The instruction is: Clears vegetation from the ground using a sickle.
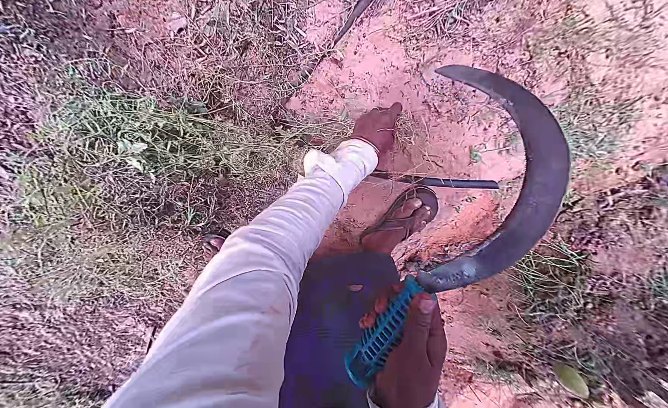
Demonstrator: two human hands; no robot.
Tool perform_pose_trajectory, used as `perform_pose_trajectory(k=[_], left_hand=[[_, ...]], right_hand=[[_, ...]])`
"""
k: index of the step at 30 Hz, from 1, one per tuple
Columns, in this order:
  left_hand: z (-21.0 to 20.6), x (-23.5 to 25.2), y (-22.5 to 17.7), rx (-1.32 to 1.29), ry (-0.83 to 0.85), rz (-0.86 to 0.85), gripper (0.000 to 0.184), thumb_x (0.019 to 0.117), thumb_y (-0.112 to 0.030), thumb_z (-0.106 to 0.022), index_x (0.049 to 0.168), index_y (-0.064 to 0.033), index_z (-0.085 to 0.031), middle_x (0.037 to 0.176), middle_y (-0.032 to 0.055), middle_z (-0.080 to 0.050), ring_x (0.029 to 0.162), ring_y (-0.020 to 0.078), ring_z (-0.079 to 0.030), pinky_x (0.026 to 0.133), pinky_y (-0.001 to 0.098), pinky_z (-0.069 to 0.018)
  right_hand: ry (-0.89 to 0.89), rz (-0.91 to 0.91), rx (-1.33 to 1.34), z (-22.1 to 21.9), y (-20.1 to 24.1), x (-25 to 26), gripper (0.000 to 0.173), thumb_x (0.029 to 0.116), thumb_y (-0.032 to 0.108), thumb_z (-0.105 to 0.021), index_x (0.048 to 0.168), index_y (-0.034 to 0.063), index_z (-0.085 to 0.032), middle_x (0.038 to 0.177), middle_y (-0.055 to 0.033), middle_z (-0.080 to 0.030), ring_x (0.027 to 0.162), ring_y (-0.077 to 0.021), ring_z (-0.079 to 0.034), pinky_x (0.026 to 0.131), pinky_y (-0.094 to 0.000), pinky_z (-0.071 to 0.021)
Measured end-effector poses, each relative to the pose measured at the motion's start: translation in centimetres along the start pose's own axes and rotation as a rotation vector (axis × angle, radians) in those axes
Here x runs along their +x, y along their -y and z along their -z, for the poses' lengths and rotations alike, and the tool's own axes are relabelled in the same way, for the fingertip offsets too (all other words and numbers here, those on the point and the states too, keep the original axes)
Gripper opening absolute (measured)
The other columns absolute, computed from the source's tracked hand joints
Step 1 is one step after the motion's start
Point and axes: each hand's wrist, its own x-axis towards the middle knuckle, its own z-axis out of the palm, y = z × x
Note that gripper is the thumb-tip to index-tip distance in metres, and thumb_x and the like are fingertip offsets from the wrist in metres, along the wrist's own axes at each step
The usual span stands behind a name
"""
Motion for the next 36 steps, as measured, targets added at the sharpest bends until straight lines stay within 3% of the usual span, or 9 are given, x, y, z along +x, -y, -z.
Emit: perform_pose_trajectory(k=[4, 11, 15, 18, 23, 27, 30, 33, 36], left_hand=[[-0.9, 4.5, 0.1, 0.079, 0.011, 0.104, 0.051, 0.0985, -0.004, -0.057, 0.149, -0.0039, -0.05, 0.158, 0.0204, -0.043, 0.135, 0.0418, -0.055, 0.102, 0.0602, -0.0511], [-1.2, -4.3, 0.3, 0.118, 0.228, 0.041, 0.042, 0.0936, -0.003, -0.062, 0.136, -0.0032, -0.06, 0.139, 0.0195, -0.062, 0.129, 0.0405, -0.06, 0.096, 0.065, -0.0513], [-0.5, -4.6, 5.9, -0.004, 0.024, 0.291, 0.051, 0.0972, -0.005, -0.057, 0.147, -0.0031, -0.051, 0.143, 0.0253, -0.058, 0.129, 0.046, -0.059, 0.1, 0.0688, -0.0473], [0.2, -0.9, 7.4, -0.062, -0.096, 0.26, 0.058, 0.0982, -0.006, -0.055, 0.155, -0.0144, -0.048, 0.148, 0.0182, -0.057, 0.133, 0.0405, -0.058, 0.103, 0.0644, -0.0485], [-0.4, 2.3, 5.7, -0.002, -0.039, 0.218, 0.045, 0.0953, -0.003, -0.059, 0.14, -0.0069, -0.062, 0.156, 0.0124, -0.05, 0.139, 0.0387, -0.052, 0.104, 0.0623, -0.0496], [-1.5, -1.1, 5.8, -0.02, 0.026, 0.074, 0.046, 0.0948, 0.003, -0.057, 0.14, -0.0053, -0.062, 0.154, 0.0137, -0.053, 0.146, 0.0385, -0.045, 0.113, 0.0598, -0.0417], [-1.2, -5.6, 6.5, -0.062, 0.094, 0.036, 0.051, 0.0912, 0.005, -0.062, 0.141, -0.0017, -0.058, 0.149, 0.0208, -0.055, 0.14, 0.0417, -0.05, 0.111, 0.0624, -0.0419], [-1.0, -11.1, 8.7, -0.144, -0.135, -0.036, 0.047, 0.0852, 0.007, -0.07, 0.132, 0.0074, -0.062, 0.14, 0.0278, -0.06, 0.131, 0.0472, -0.056, 0.107, 0.0624, -0.0445], [-2.3, -15.9, 13.9, -0.082, -0.506, 0.042, 0.04, 0.0729, 0.004, -0.079, 0.11, 0.0128, -0.067, 0.11, 0.0339, -0.07, 0.102, 0.0534, -0.069, 0.082, 0.0664, -0.0549]], right_hand=[[0.012, -0.031, -0.013, 0.1, -0.3, 0.3, 0.033, 0.1112, 0.04, -0.038, 0.103, 0.0107, -0.052, 0.072, 0.008, -0.065, 0.057, -0.0027, -0.065, 0.054, -0.0187, -0.0587], [0.03, -0.023, -0.044, -0.7, 0.0, 0.0, 0.033, 0.1113, 0.04, -0.038, 0.103, 0.0111, -0.051, 0.071, 0.0091, -0.065, 0.057, -0.0021, -0.065, 0.054, -0.0183, -0.0589], [0.06, -0.002, -0.056, -1.3, -0.5, -0.4, 0.03, 0.1131, 0.032, -0.031, 0.105, 0.0098, -0.049, 0.072, 0.0096, -0.064, 0.058, -0.0018, -0.065, 0.056, -0.0181, -0.0589], [0.067, -0.012, -0.084, -1.5, -1.3, -0.7, 0.029, 0.1129, 0.03, -0.033, 0.104, 0.0098, -0.05, 0.072, 0.0092, -0.064, 0.057, -0.0017, -0.064, 0.055, -0.0178, -0.0584], [0.083, -0.031, -0.13, -1.6, -2.4, -1.1, 0.029, 0.1127, 0.031, -0.034, 0.103, 0.0102, -0.051, 0.071, 0.0087, -0.063, 0.056, -0.0019, -0.064, 0.053, -0.0179, -0.058], [0.087, -0.019, -0.146, -2.0, -3.0, -1.1, 0.028, 0.1125, 0.027, -0.032, 0.102, 0.009, -0.05, 0.07, 0.0091, -0.064, 0.055, -0.0012, -0.063, 0.053, -0.0174, -0.0577], [0.083, -0.003, -0.176, -2.1, -3.0, -1.2, 0.027, 0.112, 0.022, -0.03, 0.101, 0.008, -0.05, 0.069, 0.0102, -0.064, 0.054, -0.0006, -0.063, 0.052, -0.0169, -0.0573], [0.079, 0.009, -0.199, -2.1, -3.1, -1.2, 0.026, 0.1116, 0.02, -0.029, 0.102, 0.0075, -0.049, 0.069, 0.011, -0.064, 0.054, -0.0006, -0.063, 0.052, -0.0169, -0.0574], [0.086, -0.003, -0.207, -2.3, -3.7, -1.5, 0.027, 0.1118, 0.02, -0.027, 0.103, 0.008, -0.049, 0.069, 0.0119, -0.063, 0.054, -0.0005, -0.063, 0.052, -0.0172, -0.0575]])
